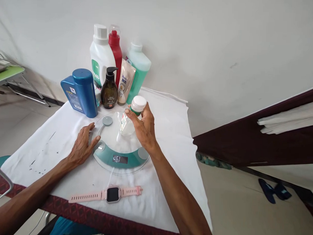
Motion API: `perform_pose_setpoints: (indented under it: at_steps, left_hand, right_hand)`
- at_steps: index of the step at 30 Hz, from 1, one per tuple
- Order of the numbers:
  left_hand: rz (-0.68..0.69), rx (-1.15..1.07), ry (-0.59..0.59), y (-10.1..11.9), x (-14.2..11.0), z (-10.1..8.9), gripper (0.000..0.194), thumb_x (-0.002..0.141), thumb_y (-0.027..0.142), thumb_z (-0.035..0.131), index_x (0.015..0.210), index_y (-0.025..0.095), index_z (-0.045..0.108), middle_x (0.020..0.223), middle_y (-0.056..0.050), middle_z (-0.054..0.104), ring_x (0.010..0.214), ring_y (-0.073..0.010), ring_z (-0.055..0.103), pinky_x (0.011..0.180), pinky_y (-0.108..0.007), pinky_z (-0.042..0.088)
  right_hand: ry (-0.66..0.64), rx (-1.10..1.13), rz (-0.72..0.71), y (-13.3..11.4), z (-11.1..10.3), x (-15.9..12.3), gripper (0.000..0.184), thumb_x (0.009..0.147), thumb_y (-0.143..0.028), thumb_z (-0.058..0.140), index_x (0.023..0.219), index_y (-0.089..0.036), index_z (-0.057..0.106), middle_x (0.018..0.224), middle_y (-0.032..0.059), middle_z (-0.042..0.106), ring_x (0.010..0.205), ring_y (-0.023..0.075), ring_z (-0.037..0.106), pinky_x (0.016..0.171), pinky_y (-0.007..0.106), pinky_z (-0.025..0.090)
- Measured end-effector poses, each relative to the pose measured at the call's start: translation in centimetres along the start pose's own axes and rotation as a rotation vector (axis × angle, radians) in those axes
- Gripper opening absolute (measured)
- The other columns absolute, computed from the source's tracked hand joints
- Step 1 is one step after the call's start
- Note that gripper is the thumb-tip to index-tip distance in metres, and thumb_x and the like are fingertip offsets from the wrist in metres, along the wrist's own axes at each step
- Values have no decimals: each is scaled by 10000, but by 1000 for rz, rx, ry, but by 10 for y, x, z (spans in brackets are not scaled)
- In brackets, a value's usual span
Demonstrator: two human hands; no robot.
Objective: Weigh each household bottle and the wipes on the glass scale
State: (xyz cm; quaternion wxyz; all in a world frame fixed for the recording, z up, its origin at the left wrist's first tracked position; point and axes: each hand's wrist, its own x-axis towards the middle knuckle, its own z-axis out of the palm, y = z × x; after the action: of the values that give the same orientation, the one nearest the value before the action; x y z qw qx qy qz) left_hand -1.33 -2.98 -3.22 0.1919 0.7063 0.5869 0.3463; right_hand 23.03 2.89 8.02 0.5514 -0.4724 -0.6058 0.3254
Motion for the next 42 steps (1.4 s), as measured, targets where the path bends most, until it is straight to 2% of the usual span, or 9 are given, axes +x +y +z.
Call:
perform_pose_setpoints:
  at_steps: [4, 7, 10, 12, 14, 17, 21, 36, 42]
  left_hand:
    - [18, 27, 6, -2, 1, 2, 627, 1049, 530, 456, 1526, 127, 395, 1402, -206, 576, 1306, -335, 543, 1128, -588, 456]
    - [26, 29, 13, -3, 1, 2, 617, 1047, 519, 464, 1524, 134, 395, 1398, -196, 582, 1294, -329, 544, 1129, -585, 457]
    - [42, 18, 13, -4, 1, 2, 601, 1050, 514, 462, 1523, 149, 392, 1396, -186, 583, 1300, -325, 543, 1126, -589, 459]
    - [54, 16, 10, -4, 1, 1, 593, 1052, 512, 460, 1521, 155, 393, 1396, -183, 580, 1306, -323, 540, 1126, -586, 459]
    - [57, 23, 8, -4, 2, 0, 591, 1050, 514, 462, 1517, 157, 399, 1394, -182, 579, 1296, -323, 542, 1119, -584, 465]
    - [57, 42, -1, -4, 2, 0, 607, 1047, 524, 462, 1516, 143, 404, 1378, -182, 585, 1270, -323, 549, 1107, -577, 476]
    - [56, 49, -21, -3, 4, -1, 633, 1045, 533, 457, 1526, 127, 391, 1374, -190, 583, 1266, -320, 552, 1104, -565, 481]
    - [53, 66, -29, -3, 4, -1, 649, 1046, 568, 443, 1531, 141, 382, 1383, -192, 574, 1273, -326, 543, 1108, -584, 472]
    - [53, 54, -40, -3, 4, -2, 629, 1045, 559, 455, 1528, 162, 385, 1373, -181, 571, 1275, -324, 541, 1112, -581, 475]
  right_hand:
    - [13, -56, -38, 3, 3, -4, 454, 842, -617, 788, 1101, -272, 644, 1145, 40, 730, 1130, 258, 654, 1067, 504, 487]
    - [15, -82, -50, 7, -6, -12, 622, 801, -636, 817, 1273, -310, 579, 1346, 54, 671, 1297, 287, 607, 1144, 558, 440]
    - [196, -65, -14, 27, -26, -28, 666, 831, -677, 759, 1342, -315, 534, 1415, 75, 638, 1364, 284, 578, 1126, 560, 462]
    - [394, -67, 63, 51, -44, -43, 567, 886, -713, 658, 1218, -258, 588, 1243, 85, 709, 1229, 266, 662, 1045, 520, 520]
    - [547, -82, 162, 79, -61, -58, 541, 902, -740, 591, 1057, -222, 611, 1023, 62, 730, 1005, 232, 720, 918, 453, 566]
    - [651, -90, 270, 113, -78, -74, 521, 885, -734, 588, 936, -216, 595, 838, 17, 696, 767, 178, 690, 753, 362, 561]
    - [658, -105, 289, 128, -83, -81, 429, 878, -641, 649, 914, -217, 594, 795, 4, 691, 714, 158, 673, 694, 324, 539]
    - [624, -131, 292, 120, -82, -81, 242, 825, -429, 690, 919, -214, 631, 812, 6, 694, 755, 163, 682, 706, 323, 547]
    - [630, -117, 328, 123, -83, -79, 336, 805, -505, 726, 923, -209, 620, 820, 12, 688, 747, 170, 676, 730, 348, 549]
